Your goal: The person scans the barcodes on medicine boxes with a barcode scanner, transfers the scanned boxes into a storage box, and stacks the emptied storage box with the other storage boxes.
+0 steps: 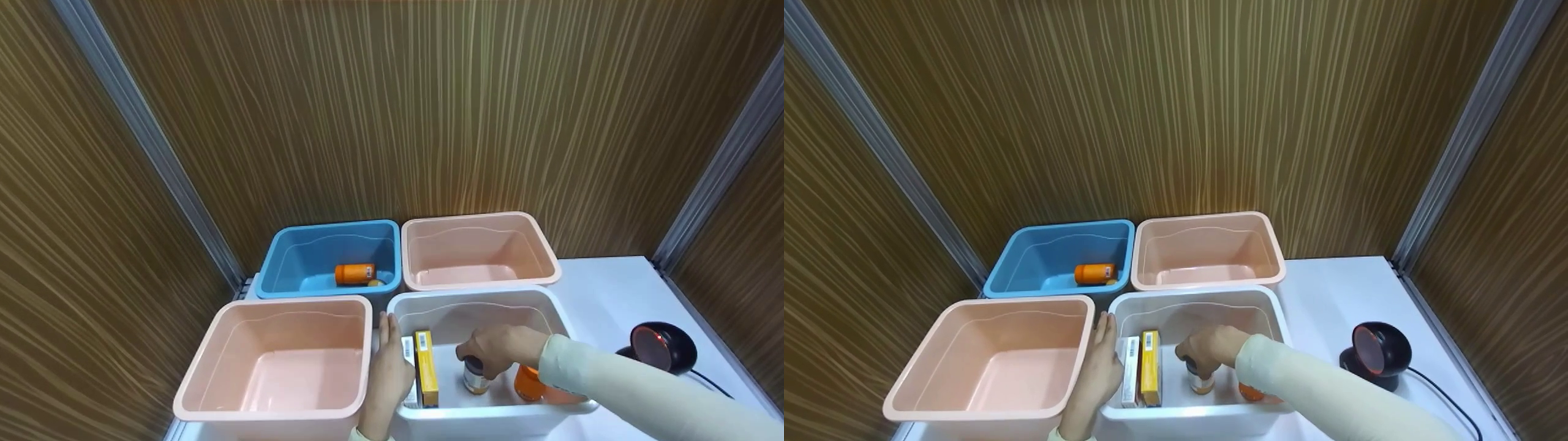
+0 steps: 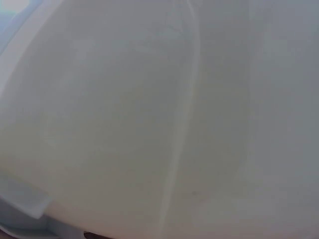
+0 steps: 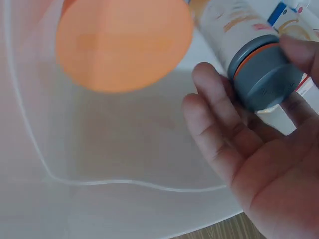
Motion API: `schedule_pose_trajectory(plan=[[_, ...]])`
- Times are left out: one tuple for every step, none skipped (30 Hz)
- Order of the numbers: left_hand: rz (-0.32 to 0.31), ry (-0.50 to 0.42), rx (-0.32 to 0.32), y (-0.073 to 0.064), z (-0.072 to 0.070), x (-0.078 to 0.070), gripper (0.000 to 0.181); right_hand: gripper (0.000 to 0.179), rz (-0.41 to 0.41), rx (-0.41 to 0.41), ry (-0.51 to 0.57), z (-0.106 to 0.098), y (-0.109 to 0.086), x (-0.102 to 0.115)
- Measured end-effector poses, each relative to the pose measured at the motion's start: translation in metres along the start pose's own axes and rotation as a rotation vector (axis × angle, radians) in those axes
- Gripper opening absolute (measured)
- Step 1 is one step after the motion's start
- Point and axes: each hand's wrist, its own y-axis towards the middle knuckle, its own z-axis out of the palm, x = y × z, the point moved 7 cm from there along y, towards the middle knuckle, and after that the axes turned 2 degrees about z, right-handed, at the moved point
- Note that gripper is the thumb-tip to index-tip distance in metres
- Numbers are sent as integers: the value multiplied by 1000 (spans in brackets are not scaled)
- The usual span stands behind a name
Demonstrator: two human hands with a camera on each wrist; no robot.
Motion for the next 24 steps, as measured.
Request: schedule_pose_trajectory(plan=[[7,-3,-3,0,0,-1,83,39,-1,-14,-4,-3,-2,-1],[13,-6,-3,-1,0,-1,82,37,1,-34,1,-6,-6,-2],[14,-8,2,-1,0,-2,82,37,4,-60,4,-11,-9,-5],[15,-12,8,-1,1,-2,83,37,10,-91,11,-17,-13,-8],[13,-13,13,-1,1,-3,83,35,9,-136,4,-24,-18,-11],[9,-13,19,-1,1,-3,83,34,4,-181,3,-31,-22,-14],[7,-12,24,-1,1,-3,83,33,0,-229,10,-39,-27,-18],[1,-4,28,-1,1,-3,84,31,-12,-264,44,-45,-32,-21],[-4,2,31,0,1,-2,84,29,-33,-303,79,-51,-37,-24],[-6,10,32,0,1,-2,84,26,-65,-350,105,-58,-42,-26],[-4,16,33,0,0,-2,84,23,-96,-391,137,-64,-47,-29],[0,20,34,0,0,-2,85,22,-125,-422,181,-70,-52,-32],[7,28,34,0,0,-1,85,20,-143,-447,219,-75,-56,-36],[14,35,33,0,0,-1,84,19,-156,-463,262,-79,-61,-39],[21,38,29,0,-1,-1,84,18,-168,-480,289,-83,-64,-43],[28,42,25,-1,-1,-1,84,19,-157,-485,316,-87,-68,-47],[33,41,22,-1,-1,-1,84,22,-134,-482,344,-89,-70,-51],[37,39,18,-2,-1,-1,84,26,-107,-476,366,-91,-72,-55],[38,42,13,-2,-1,0,84,30,-73,-466,391,-93,-74,-60],[38,40,10,-3,-1,0,83,35,-37,-458,412,-95,-76,-63],[39,36,7,-3,-1,0,83,38,-6,-452,426,-97,-78,-67],[39,34,7,-3,0,0,83,42,18,-450,437,-98,-80,-69],[42,32,6,-4,0,0,83,42,27,-452,447,-100,-83,-71],[45,31,5,-4,0,0,83,43,35,-455,457,-102,-85,-72]])
